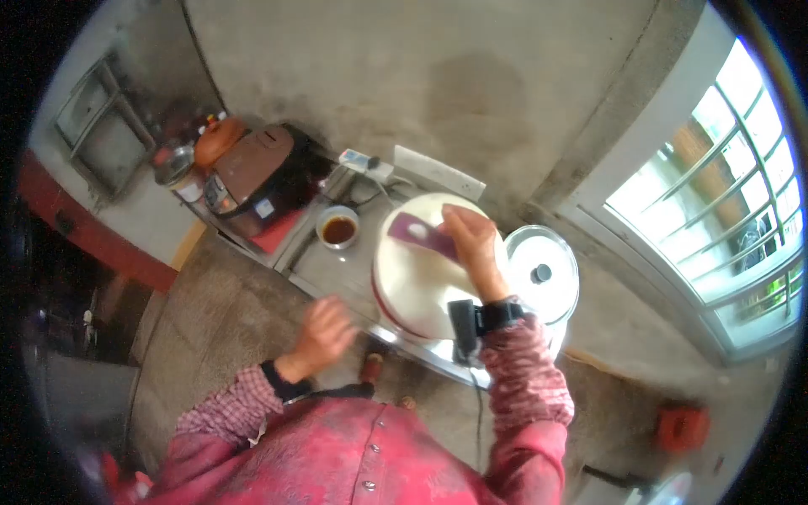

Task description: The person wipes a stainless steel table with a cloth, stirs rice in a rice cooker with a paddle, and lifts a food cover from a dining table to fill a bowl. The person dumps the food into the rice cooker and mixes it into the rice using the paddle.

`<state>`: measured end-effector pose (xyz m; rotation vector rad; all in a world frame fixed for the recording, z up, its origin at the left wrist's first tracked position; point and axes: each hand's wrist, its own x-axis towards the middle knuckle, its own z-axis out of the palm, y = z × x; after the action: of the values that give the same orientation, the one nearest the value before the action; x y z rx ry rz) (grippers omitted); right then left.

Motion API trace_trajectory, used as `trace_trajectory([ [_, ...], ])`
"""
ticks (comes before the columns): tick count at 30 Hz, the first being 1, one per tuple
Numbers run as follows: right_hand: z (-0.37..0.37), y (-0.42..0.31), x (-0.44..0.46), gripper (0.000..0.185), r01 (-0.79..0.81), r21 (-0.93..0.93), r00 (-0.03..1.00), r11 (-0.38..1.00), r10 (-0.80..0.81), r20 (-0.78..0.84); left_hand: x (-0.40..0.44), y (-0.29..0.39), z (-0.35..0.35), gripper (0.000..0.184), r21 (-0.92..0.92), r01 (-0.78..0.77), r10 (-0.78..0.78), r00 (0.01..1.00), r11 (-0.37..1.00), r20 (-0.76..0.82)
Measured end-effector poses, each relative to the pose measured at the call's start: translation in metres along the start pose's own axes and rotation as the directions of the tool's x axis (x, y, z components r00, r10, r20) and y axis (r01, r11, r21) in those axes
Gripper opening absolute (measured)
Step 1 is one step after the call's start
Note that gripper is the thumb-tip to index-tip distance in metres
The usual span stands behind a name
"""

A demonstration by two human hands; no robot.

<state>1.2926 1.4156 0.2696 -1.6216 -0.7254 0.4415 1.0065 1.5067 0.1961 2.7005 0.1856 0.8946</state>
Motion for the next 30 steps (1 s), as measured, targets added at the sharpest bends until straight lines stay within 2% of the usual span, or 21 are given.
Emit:
trace_trajectory([
  [2,0.014,0.005,0.000,0.030,-0.075,-0.179,0.994,0.981,0.087,0.063,-0.030,-0.016,-0.011,0.011,-0.025,0.147,-0.148,0.989,0.989,-0.022],
  [3,0.020,0.027,0.006,0.028,-0.040,-0.097,0.995,0.994,0.048,0.088,-0.049,-0.025,-0.015,0.010,-0.049,0.237,-0.238,0.971,0.970,-0.007],
  [4,0.024,0.031,0.008,0.028,-0.039,-0.097,0.994,0.995,0.048,0.096,-0.069,-0.032,-0.019,0.008,-0.073,0.326,-0.326,0.945,0.943,0.011],
  [5,0.028,0.034,0.010,0.026,-0.018,-0.140,0.997,0.990,0.028,0.067,-0.087,-0.037,-0.022,0.008,-0.070,0.333,-0.333,0.943,0.940,0.009],
  [7,0.031,0.046,0.015,0.030,0.049,-0.249,0.998,0.967,-0.036,0.055,-0.118,-0.043,-0.028,0.007,-0.043,0.488,-0.488,0.873,0.872,-0.003],
  [10,0.034,0.030,0.006,0.027,0.047,-0.306,0.998,0.951,-0.029,0.064,-0.137,-0.039,-0.033,0.009,0.001,0.606,-0.605,0.794,0.795,0.065],
  [11,0.033,0.033,0.006,0.027,0.044,-0.309,0.998,0.950,-0.026,0.060,-0.140,-0.037,-0.029,0.009,-0.002,0.604,-0.603,0.795,0.797,0.069],
  [13,0.033,0.043,0.011,0.031,0.095,-0.381,0.995,0.920,-0.075,0.066,-0.141,-0.035,-0.018,0.010,-0.122,0.679,-0.668,0.734,0.724,0.119],
  [14,0.032,0.048,0.011,0.031,0.093,-0.381,0.995,0.920,-0.077,0.057,-0.134,-0.031,-0.017,0.010,-0.123,0.672,-0.662,0.740,0.730,0.121],
  [16,0.028,0.052,0.011,0.035,0.062,-0.253,0.997,0.966,-0.072,-0.032,-0.115,-0.024,-0.013,0.011,-0.161,0.511,-0.498,0.859,0.844,0.113],
  [17,0.022,0.044,0.004,0.035,0.062,-0.251,0.996,0.966,-0.075,-0.042,-0.116,-0.027,-0.005,0.012,-0.152,0.454,-0.440,0.890,0.878,0.118],
  [19,0.007,0.010,-0.027,0.039,0.108,-0.200,0.986,0.974,-0.131,-0.102,-0.114,-0.021,-0.007,0.011,-0.164,0.444,-0.426,0.895,0.881,0.133],
  [21,-0.016,-0.018,-0.068,0.033,0.096,-0.169,0.984,0.981,-0.119,-0.132,-0.117,-0.019,-0.006,0.010,-0.184,0.427,-0.403,0.902,0.885,0.154],
  [22,-0.031,-0.020,-0.091,0.030,0.084,-0.166,0.984,0.983,-0.108,-0.143,-0.130,-0.019,-0.004,0.011,-0.165,0.489,-0.461,0.869,0.857,0.181],
  [23,-0.049,-0.011,-0.116,0.027,0.008,-0.239,0.989,0.971,-0.043,-0.140,-0.145,-0.020,-0.002,0.011,-0.142,0.546,-0.515,0.832,0.825,0.208],
  [24,-0.066,0.002,-0.146,0.025,-0.068,-0.307,0.989,0.949,0.025,-0.143,-0.161,-0.021,-0.001,0.011,-0.146,0.534,-0.499,0.838,0.833,0.219],
  [26,-0.084,0.041,-0.217,0.025,-0.232,-0.301,0.962,0.925,0.173,-0.209,-0.194,-0.021,0.001,0.020,0.031,0.750,-0.646,0.547,0.661,0.532],
  [27,-0.091,0.086,-0.263,0.027,-0.318,0.026,0.916,0.948,0.315,-0.249,-0.208,-0.018,0.001,0.025,0.145,0.736,-0.646,0.460,0.661,0.610],
  [28,-0.104,0.119,-0.309,0.028,-0.368,-0.220,0.920,0.903,0.319,-0.228,-0.222,-0.014,0.001,0.030,0.257,0.704,-0.646,0.363,0.662,0.671],
  [29,-0.118,0.172,-0.364,0.027,-0.494,-0.260,0.869,0.830,0.460,-0.183,-0.238,-0.012,0.005,0.032,0.317,0.655,-0.629,0.315,0.686,0.711],
  [30,-0.128,0.219,-0.424,0.025,-0.534,-0.442,0.840,0.721,0.512,-0.179,-0.252,-0.010,0.008,0.033,0.373,0.600,-0.615,0.262,0.708,0.744],
])
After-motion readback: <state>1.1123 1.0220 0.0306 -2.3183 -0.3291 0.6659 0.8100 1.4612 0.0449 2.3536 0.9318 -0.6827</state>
